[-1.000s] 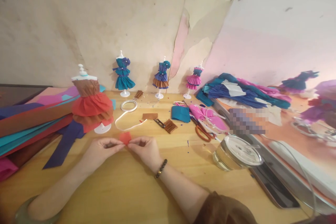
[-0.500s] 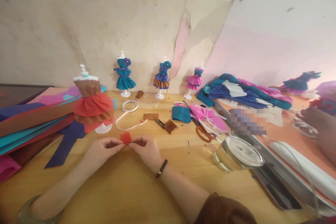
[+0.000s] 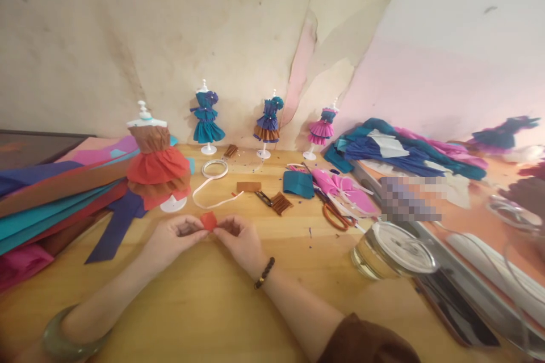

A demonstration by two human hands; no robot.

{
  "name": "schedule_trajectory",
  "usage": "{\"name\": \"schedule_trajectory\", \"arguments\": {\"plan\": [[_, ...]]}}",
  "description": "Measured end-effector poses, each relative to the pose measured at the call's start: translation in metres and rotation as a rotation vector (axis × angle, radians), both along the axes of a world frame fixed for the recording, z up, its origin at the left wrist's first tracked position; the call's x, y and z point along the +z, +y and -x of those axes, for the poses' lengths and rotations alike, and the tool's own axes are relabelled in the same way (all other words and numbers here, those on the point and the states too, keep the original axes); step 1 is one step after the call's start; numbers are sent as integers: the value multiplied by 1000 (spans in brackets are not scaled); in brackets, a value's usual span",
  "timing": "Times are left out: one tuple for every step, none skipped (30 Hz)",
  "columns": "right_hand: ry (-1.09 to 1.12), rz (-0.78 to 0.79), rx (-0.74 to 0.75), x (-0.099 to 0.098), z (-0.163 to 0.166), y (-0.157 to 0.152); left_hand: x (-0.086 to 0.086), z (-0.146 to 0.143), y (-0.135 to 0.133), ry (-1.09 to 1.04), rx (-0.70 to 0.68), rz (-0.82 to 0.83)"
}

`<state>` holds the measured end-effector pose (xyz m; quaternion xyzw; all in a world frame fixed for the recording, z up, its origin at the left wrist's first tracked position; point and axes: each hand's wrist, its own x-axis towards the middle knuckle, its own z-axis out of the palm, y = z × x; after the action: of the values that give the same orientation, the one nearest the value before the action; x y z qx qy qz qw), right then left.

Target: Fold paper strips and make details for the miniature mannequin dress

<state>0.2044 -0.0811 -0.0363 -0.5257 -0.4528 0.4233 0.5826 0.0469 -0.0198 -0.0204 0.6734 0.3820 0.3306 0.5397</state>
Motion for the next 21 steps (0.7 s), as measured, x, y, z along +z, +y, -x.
{"name": "schedule_trajectory", "arguments": {"plan": [[1, 2, -1, 0, 0, 0, 0, 0, 0, 6, -1, -1], [4, 6, -3, -1, 0, 0, 0, 0, 0, 14, 0, -6], [9, 9, -6, -1, 0, 0, 0, 0, 0, 20, -1, -12], [13, 12, -8, -1, 0, 0, 0, 0, 0, 26, -5, -18], [15, 12, -12, -1, 0, 0, 0, 0, 0, 32, -7, -23], [12, 9, -14, -2, 0, 0, 0, 0, 1, 35, -9, -25], [7, 3, -14, -1, 0, 1, 1, 0, 0, 37, -9, -25], [1, -3, -12, -1, 0, 1, 1, -1, 0, 38, -8, -24], [-5, -11, -11, -1, 0, 1, 1, -1, 0, 38, -7, -21], [-8, -19, -11, -1, 1, 1, 2, -1, 0, 33, -10, -18], [-9, -27, -12, -1, 1, 1, 2, -1, -1, 26, -19, -13], [-10, -33, -13, -1, 2, 1, 3, -2, -1, 19, -32, -6], [-14, -38, -17, -2, 2, 1, 3, -2, -1, 18, -41, 2], [-22, -45, -21, -2, 3, 0, 4, -2, -1, 19, -45, 9], [-31, -51, -24, -3, 3, 0, 5, -2, -2, 25, -43, 13], [-41, -56, -27, -3, 4, 0, 6, -3, -2, 33, -34, 12], [-53, -60, -30, -4, 4, 0, 7, -3, -2, 41, -23, 10], [-63, -63, -33, -4, 4, 0, 8, -3, -2, 46, -11, 7], [-71, -65, -35, -5, 4, 0, 9, -4, -2, 49, -3, 6], [-76, -66, -35, -6, 4, 1, 10, -4, -2, 50, 3, 5], [-79, -68, -35, -6, 4, 1, 10, -4, -2, 50, 9, 4]]}}
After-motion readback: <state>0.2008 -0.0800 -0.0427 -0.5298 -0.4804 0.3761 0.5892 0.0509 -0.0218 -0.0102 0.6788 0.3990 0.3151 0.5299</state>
